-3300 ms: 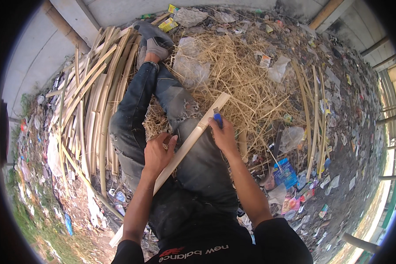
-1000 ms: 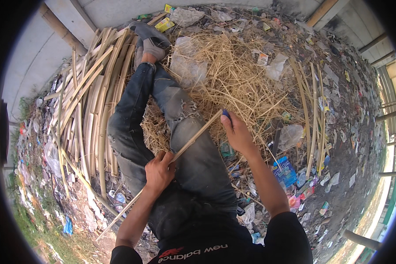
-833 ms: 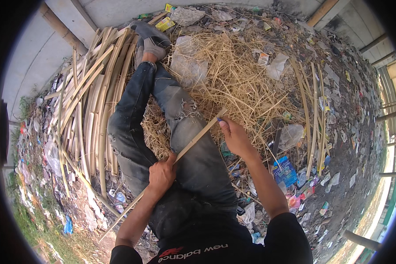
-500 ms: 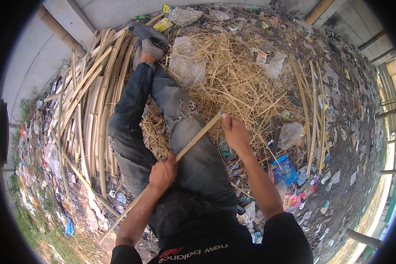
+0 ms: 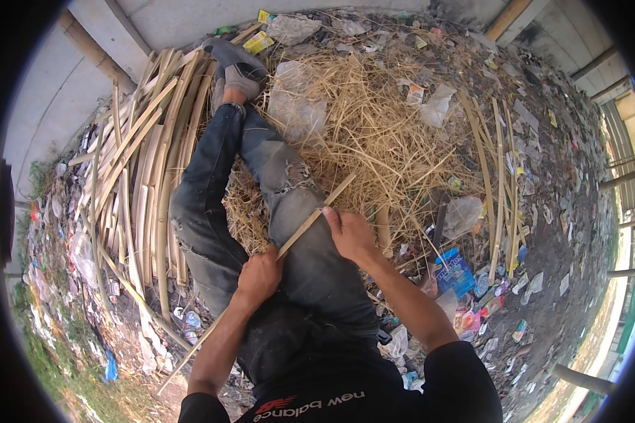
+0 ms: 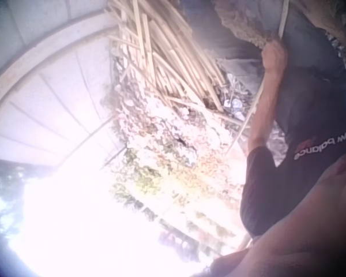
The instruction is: The person sits on the ground and uses a utility knife to shave a long bamboo stick. They hold the stick with their left hand and scrape the surface with the knife in their right hand, removing thin strips of wood.
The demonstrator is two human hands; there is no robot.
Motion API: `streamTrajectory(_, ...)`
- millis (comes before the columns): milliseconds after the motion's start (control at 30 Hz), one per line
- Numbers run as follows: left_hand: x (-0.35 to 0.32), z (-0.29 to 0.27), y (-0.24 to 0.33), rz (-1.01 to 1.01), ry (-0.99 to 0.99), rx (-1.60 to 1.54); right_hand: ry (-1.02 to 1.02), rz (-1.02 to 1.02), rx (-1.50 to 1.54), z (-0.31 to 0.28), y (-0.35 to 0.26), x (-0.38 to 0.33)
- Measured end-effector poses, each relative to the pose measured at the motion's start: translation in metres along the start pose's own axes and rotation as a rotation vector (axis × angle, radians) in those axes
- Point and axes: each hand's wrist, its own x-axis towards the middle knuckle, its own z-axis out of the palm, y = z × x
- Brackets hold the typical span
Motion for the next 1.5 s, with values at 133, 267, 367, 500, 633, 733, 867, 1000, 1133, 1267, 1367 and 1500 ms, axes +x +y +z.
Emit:
streamTrajectory(133, 0.013, -0.003, 0.006, -0.014, -0.070, -0.053, -0.020, -0.133, -0.007, 0.003, -0.027, -0.018)
streamTrajectory(267, 0.014, -0.010, 0.000, 0.024, -0.109, -0.177, -0.102, -0.208, -0.007, -0.002, -0.020, -0.015)
streamTrajectory(367, 0.018, -0.010, -0.005, 0.039, -0.126, -0.269, -0.146, -0.144, 0.158, -0.013, 0.000, 0.001)
streamTrajectory(500, 0.017, -0.007, -0.009, 0.047, -0.118, -0.262, 0.074, 0.024, 0.145, -0.036, 0.000, 0.016)
streamTrajectory(633, 0.017, -0.004, -0.011, 0.087, -0.084, -0.258, 0.167, 0.050, 0.072, -0.027, -0.004, 0.022)
streamTrajectory(733, 0.014, -0.002, -0.013, 0.079, -0.057, -0.267, 0.171, 0.033, 0.080, -0.013, -0.001, 0.020)
streamTrajectory(867, 0.012, 0.000, -0.018, 0.100, -0.040, -0.311, 0.027, 0.029, 0.131, -0.008, 0.000, 0.014)
streamTrajectory(1000, 0.023, -0.004, -0.014, 0.121, -0.078, -0.352, -0.030, -0.021, 0.095, 0.013, -0.005, -0.003)
streamTrajectory(1133, 0.023, 0.000, -0.021, 0.097, -0.115, -0.357, -0.059, -0.065, 0.162, 0.007, -0.005, 0.000)
streamTrajectory(1267, 0.024, -0.004, -0.019, 0.116, -0.117, -0.361, -0.147, -0.119, 0.102, -0.002, -0.009, 0.003)
streamTrajectory(1367, 0.024, 0.000, -0.022, 0.128, -0.116, -0.377, -0.245, -0.170, 0.194, -0.003, 0.007, 0.012)
streamTrajectory(1500, 0.025, -0.011, -0.018, 0.077, -0.195, -0.406, -0.424, -0.147, 0.293, -0.013, 0.014, 0.026)
